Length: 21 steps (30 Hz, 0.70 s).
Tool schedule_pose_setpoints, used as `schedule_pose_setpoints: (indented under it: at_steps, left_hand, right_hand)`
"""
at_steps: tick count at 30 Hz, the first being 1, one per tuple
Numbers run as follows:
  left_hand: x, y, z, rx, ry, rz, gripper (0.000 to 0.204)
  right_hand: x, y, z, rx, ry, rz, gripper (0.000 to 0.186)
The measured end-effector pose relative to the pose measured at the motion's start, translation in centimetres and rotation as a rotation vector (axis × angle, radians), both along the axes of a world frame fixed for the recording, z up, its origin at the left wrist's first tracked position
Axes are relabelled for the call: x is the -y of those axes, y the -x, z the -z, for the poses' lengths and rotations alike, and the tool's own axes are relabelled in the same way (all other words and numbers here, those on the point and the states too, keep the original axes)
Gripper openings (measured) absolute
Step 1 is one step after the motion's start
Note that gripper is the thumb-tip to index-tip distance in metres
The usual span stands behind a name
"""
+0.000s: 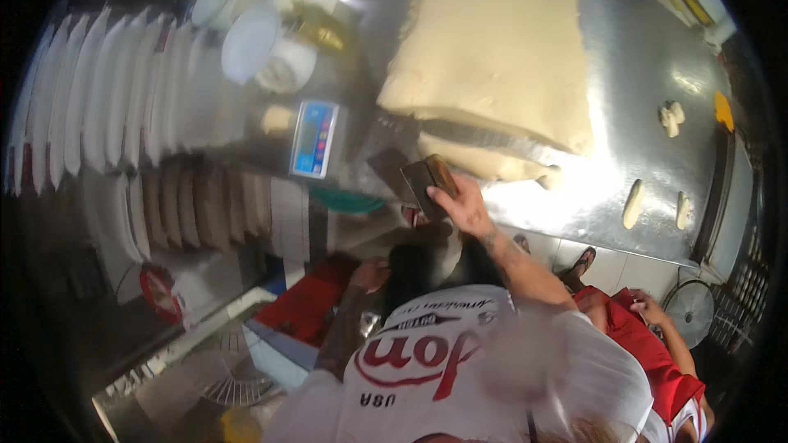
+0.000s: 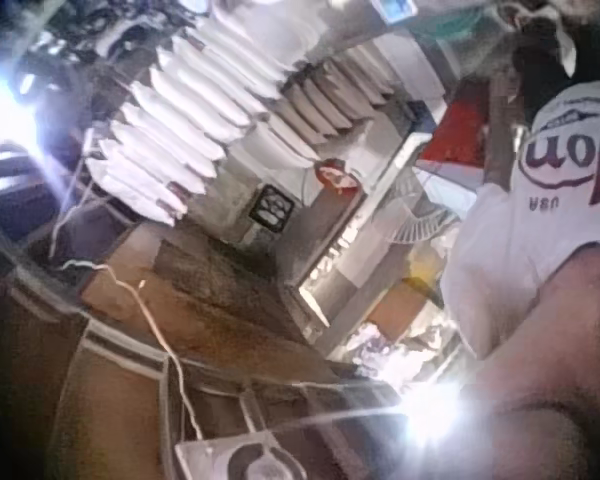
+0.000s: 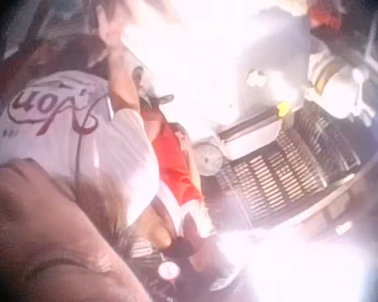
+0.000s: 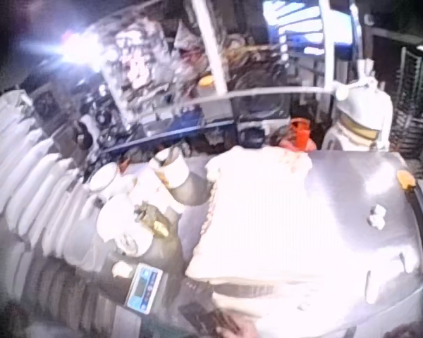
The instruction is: The person prepares bread dough by stretching it out on a metal table, folding it over, and then using a bench scraper to cut the dough into small, individual pieces.
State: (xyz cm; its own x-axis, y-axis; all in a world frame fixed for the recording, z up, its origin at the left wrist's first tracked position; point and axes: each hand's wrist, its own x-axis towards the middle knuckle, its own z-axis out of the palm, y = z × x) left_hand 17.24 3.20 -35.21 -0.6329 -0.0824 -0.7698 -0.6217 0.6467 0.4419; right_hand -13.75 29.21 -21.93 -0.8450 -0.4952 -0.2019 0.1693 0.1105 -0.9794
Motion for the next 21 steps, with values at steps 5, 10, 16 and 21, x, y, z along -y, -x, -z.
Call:
schedule_pose_setpoints:
  at_steps: [5, 10, 16, 21]
  left_hand:
    - [-1.5, 16.0, -13.8, -0.524, -0.026, -0.211, 0.044]
    - [-4.0, 26.7, -19.4, -0.762, 0.115, 0.049, 0.058]
    - [-7.6, 33.4, -12.0, -0.734, 0.089, 0.223, 0.076]
    - [-8.7, 34.8, -11.0, -0.656, -0.022, 0.156, 0.047]
  right_hand:
    - [-10.7, 2.9, -2.6, -0.495, -0.351, 0.321, 0.043]
    - [-18.4, 5.2, 0.9, -0.114, -0.426, 0.192, 0.053]
    - [-15.1, 4.7, 0.3, -0.274, -0.758, 0.037, 0.082]
    - [-16.0, 5.8, -0.3, -0.073, -0.417, -0.037, 0.058]
